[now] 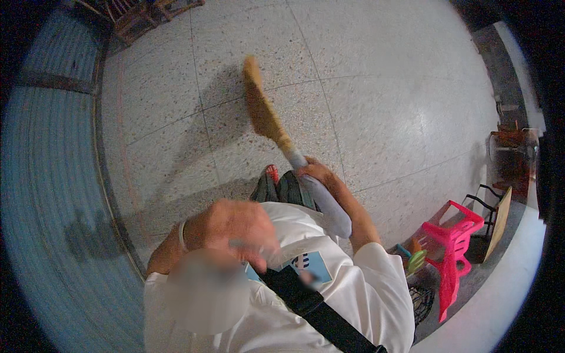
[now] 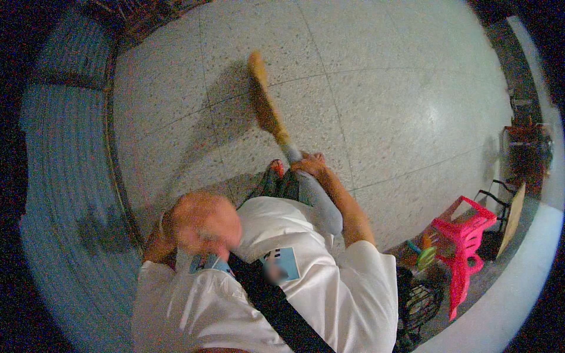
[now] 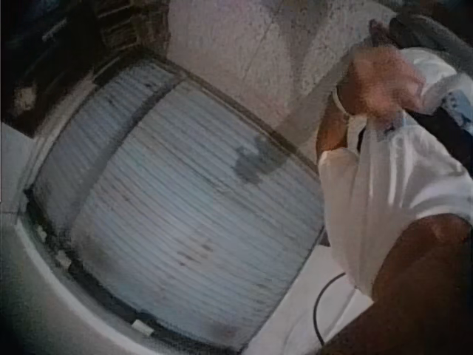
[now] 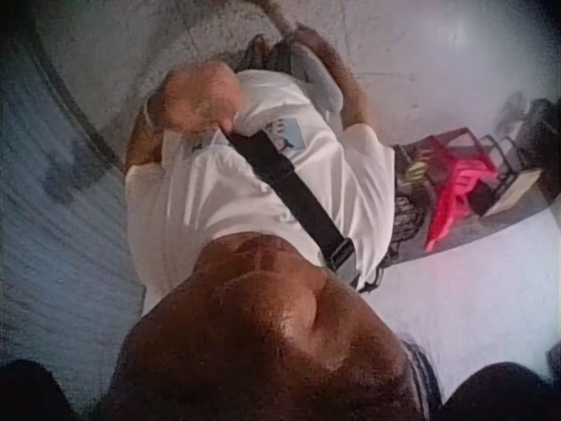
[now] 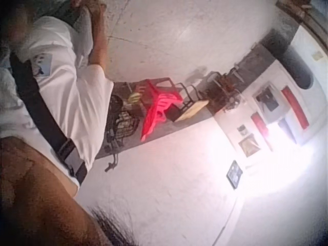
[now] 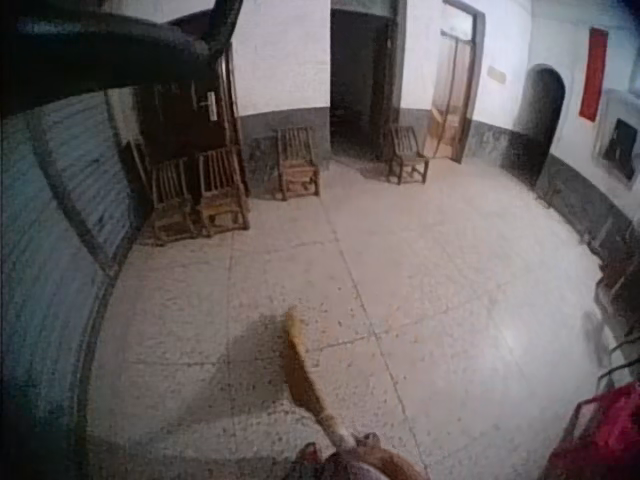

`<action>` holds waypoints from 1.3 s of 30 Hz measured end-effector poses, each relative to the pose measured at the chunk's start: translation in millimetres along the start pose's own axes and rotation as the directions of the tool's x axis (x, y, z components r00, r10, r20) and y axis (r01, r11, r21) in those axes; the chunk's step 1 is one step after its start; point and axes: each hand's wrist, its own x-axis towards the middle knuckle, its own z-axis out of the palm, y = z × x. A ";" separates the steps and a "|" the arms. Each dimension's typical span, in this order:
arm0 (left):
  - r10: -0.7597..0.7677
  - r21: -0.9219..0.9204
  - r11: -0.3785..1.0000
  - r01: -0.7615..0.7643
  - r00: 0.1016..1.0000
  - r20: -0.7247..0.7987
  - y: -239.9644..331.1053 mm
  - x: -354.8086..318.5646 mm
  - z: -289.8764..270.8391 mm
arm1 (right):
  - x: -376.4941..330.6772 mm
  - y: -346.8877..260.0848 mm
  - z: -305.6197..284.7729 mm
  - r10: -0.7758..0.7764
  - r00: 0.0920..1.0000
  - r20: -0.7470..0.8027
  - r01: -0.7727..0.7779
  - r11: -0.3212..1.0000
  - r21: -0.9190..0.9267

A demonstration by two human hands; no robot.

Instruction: The person sweeps a tiled floor using a traditional straw broom. They move systematically across the room, sweeping debris from the center towards the edges and around furniture such as a pink plastic chair and wooden stools.

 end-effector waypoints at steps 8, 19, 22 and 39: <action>0.466 0.219 0.868 -0.447 0.577 -0.670 59.0 77.1 65.1 | 35.9 -58.2 -9.3 0.048 0.992 0.112 0.006 0.900 -0.437; 0.361 -0.067 0.650 -0.757 0.386 -0.849 26.6 183.6 53.3 | -7.9 -51.6 -268.9 0.090 0.952 -0.294 -0.136 0.981 -0.138; 0.093 -0.208 0.744 -0.635 0.407 -0.909 34.8 223.9 39.4 | -18.0 -77.3 -270.6 0.067 0.880 -0.469 -0.080 0.997 -0.007; 0.250 -0.195 0.703 -0.684 0.494 -0.833 -18.5 332.5 29.9 | 65.2 -40.3 -244.4 -0.073 0.990 0.124 0.088 0.988 -0.126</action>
